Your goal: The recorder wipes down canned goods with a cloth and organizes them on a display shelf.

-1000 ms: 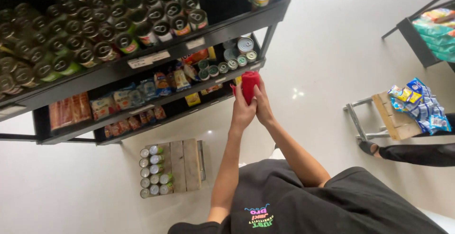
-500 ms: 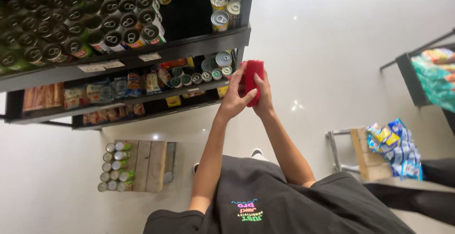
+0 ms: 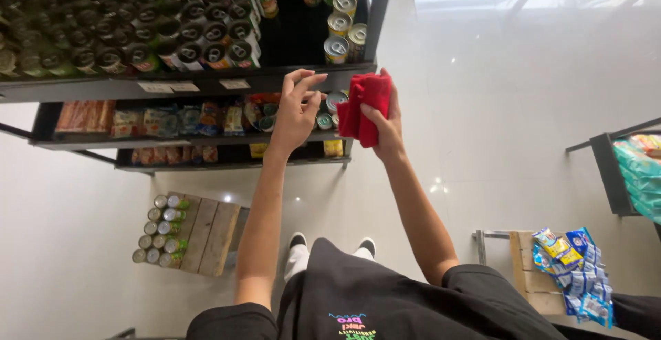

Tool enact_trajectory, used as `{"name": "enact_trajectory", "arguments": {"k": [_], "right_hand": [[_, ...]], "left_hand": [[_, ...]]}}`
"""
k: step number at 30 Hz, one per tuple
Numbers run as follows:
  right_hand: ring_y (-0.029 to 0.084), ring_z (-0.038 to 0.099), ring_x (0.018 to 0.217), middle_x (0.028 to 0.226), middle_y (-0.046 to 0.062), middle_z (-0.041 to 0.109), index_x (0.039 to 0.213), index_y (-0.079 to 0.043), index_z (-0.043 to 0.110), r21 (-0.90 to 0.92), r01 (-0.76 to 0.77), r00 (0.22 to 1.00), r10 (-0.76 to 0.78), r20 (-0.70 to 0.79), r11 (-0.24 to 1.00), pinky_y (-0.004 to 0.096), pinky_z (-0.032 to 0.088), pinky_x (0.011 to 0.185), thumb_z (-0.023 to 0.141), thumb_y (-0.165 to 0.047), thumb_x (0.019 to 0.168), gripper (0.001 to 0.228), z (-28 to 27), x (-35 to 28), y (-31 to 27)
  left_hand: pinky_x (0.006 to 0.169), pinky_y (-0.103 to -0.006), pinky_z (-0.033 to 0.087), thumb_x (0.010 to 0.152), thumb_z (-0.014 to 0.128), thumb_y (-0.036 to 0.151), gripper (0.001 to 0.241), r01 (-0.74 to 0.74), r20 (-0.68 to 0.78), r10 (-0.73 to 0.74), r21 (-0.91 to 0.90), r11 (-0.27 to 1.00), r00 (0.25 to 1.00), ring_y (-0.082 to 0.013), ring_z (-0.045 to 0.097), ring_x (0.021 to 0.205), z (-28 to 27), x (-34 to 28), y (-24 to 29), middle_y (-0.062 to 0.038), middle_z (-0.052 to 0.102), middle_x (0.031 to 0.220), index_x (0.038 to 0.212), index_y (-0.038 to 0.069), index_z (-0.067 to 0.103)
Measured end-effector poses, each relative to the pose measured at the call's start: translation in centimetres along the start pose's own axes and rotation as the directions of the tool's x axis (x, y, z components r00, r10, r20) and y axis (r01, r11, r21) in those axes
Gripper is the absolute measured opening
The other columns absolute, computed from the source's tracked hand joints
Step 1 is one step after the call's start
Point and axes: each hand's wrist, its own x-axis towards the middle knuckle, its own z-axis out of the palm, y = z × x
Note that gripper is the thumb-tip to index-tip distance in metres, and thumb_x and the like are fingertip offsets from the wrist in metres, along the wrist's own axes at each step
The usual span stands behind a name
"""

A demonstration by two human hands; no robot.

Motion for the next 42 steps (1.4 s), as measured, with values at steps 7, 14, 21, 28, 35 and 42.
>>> {"name": "enact_trajectory", "arguments": {"k": [7, 14, 21, 28, 35, 42], "right_hand": [[0.026, 0.064, 0.104, 0.125, 0.015, 0.064, 0.157, -0.029, 0.039, -0.201, 0.172, 0.985, -0.173, 0.014, 0.964, 0.046, 0.058, 0.088, 0.083, -0.011, 0.09, 0.082, 5.0, 4.3, 1.3], [0.037, 0.065, 0.102, 0.122, 0.021, 0.061, 0.158, -0.025, 0.037, -0.571, 0.227, 0.965, -0.263, 0.02, 0.789, 0.052, 0.059, 0.081, 0.083, -0.017, 0.09, 0.084, 9.8, 5.6, 1.9], [0.039, 0.068, 0.102, 0.123, 0.021, 0.063, 0.158, -0.028, 0.037, -0.712, 0.161, 0.973, -0.23, -0.001, 0.683, 0.051, 0.059, 0.081, 0.084, -0.023, 0.088, 0.085, 10.9, 7.9, 2.5], [0.042, 0.064, 0.114, 0.13, 0.021, 0.059, 0.159, -0.029, 0.034, -0.771, 0.232, 0.955, -0.291, 0.063, 0.593, 0.056, 0.052, 0.094, 0.082, -0.025, 0.089, 0.085, 10.2, 10.9, 4.4], [0.045, 0.054, 0.129, 0.14, 0.019, 0.054, 0.16, -0.028, 0.035, -0.836, 0.355, 0.895, -0.411, 0.175, 0.418, 0.062, 0.039, 0.104, 0.082, -0.033, 0.085, 0.089, 8.8, 16.5, 6.8], [0.051, 0.054, 0.128, 0.144, 0.019, 0.05, 0.16, -0.029, 0.035, -0.86, 0.424, 0.855, -0.44, 0.276, 0.284, 0.064, 0.043, 0.103, 0.08, -0.023, 0.08, 0.093, 8.1, 20.5, 8.9]], "left_hand": [[0.087, -0.0368, 0.062, 0.108, 0.053, 0.02, 0.029, -0.106, -0.098, 0.105, -0.012, 0.994, 0.99, -0.0232, 0.069, 0.115, -5.1, 3.4, -4.1, -0.005, 0.043, 0.143, 0.135, 0.02, 0.064], [0.093, -0.053, 0.056, 0.107, 0.057, 0.023, 0.034, -0.101, 0.006, 0.101, 0.065, 0.993, 0.995, -0.0395, 0.058, 0.128, -8.2, 5.4, -6.1, -0.011, 0.043, 0.147, 0.14, 0.02, 0.059], [0.101, -0.057, 0.052, 0.104, 0.061, 0.024, 0.04, 0.014, 0.037, -0.014, -0.017, 1.0, 0.999, -0.0419, 0.052, 0.133, -8.3, 10.0, -10.2, -0.016, 0.045, 0.146, 0.143, 0.017, 0.056], [0.102, -0.0585, 0.053, 0.101, 0.065, 0.023, 0.046, 0.057, 0.029, -0.057, -0.02, 0.998, 0.998, -0.0463, 0.052, 0.132, -6.9, 14.4, -13.0, -0.023, 0.045, 0.143, 0.144, 0.013, 0.05], [0.1, -0.0551, 0.056, 0.096, 0.069, 0.027, 0.056, 0.091, -0.022, -0.09, 0.041, 0.995, 0.996, -0.0438, 0.055, 0.129, -4.9, 21.2, -16.8, -0.021, 0.048, 0.141, 0.145, 0.013, 0.047], [0.106, -0.0571, 0.051, 0.092, 0.07, 0.025, 0.076, 0.09, -0.077, -0.077, 0.179, 0.98, 0.994, -0.0458, 0.046, 0.137, -4.7, 26.4, -18.0, -0.032, 0.039, 0.146, 0.153, 0.0, 0.03]]}}
